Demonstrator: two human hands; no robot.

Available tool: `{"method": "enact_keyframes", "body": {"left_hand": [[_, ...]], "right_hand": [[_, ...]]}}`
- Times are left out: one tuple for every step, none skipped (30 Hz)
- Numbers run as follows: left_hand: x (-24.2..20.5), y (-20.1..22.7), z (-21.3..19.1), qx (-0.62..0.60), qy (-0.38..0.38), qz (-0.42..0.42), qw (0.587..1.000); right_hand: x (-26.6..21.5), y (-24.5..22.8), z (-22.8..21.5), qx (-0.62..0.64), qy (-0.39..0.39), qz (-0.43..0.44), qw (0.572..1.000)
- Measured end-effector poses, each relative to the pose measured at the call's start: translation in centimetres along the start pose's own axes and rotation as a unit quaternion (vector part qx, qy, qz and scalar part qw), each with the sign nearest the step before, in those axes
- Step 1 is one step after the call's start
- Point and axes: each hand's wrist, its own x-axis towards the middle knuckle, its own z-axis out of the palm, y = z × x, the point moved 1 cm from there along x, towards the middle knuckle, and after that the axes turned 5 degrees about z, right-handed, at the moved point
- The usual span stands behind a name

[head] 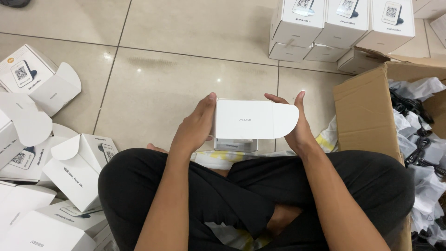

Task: The person packs electronic devices, cables, and instruction sheets into white product boxes.

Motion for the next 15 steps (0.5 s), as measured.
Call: {"method": "enact_keyframes", "body": {"left_hand": [[0.2, -0.3, 0.1, 0.009, 0.012, 0.024, 1.0], [0.4, -0.6, 0.1, 0.018, 0.025, 0.048, 0.998], [0.0, -0.2, 0.0, 0.018, 0.024, 0.048, 0.998], [-0.4, 0.2, -0.1, 0.018, 0.015, 0.059, 0.998], [-0.8, 0.6, -0.2, 0.018, 0.007, 0.072, 0.997], [-0.8, 0.8, -0.2, 0.018, 0.007, 0.071, 0.997], [-0.8, 0.9, -0.1, 0.038, -0.003, 0.056, 0.998], [-0.8, 1.1, 0.0, 0.057, -0.013, 0.041, 0.997], [-0.9, 1.2, 0.0, 0.057, -0.013, 0.041, 0.997], [-1.0, 1.2, 0.0, 0.052, -0.018, 0.04, 0.998], [-1.1, 1.2, 0.0, 0.047, -0.023, 0.039, 0.998], [-0.9, 0.9, 0.0, 0.047, -0.022, 0.038, 0.998], [-0.7, 0.6, 0.1, 0.041, -0.022, 0.047, 0.998], [-0.5, 0.3, 0.2, 0.035, -0.022, 0.056, 0.998], [-0.3, 0.2, 0.4, 0.035, -0.022, 0.057, 0.998]], "right_hand": [[-0.1, 0.0, 0.1, -0.003, -0.001, 0.002, 1.0], [-0.2, 0.0, 0.1, -0.006, -0.002, 0.004, 1.0], [-0.2, 0.0, 0.1, -0.006, -0.002, 0.005, 1.0], [-0.2, -0.1, 0.1, -0.007, -0.003, 0.009, 1.0], [-0.1, -0.1, 0.2, -0.007, -0.005, 0.013, 1.0], [-0.1, -0.1, 0.0, -0.007, -0.005, 0.014, 1.0], [0.0, -0.1, -0.1, 0.007, -0.009, 0.018, 1.0], [0.0, -0.1, -0.2, 0.022, -0.013, 0.022, 0.999], [-0.2, -0.3, -0.4, 0.022, -0.013, 0.023, 0.999], [-0.4, -0.6, -0.7, 0.042, -0.018, 0.033, 0.998], [-0.5, -0.8, -0.8, 0.061, -0.025, 0.044, 0.997], [-0.8, -0.9, -0.8, 0.062, -0.026, 0.045, 0.997], [-1.1, -1.1, -0.8, 0.054, -0.025, 0.048, 0.997], [-1.4, -1.3, -0.9, 0.047, -0.024, 0.051, 0.997], [-1.6, -1.3, -1.0, 0.046, -0.023, 0.051, 0.997]]}}
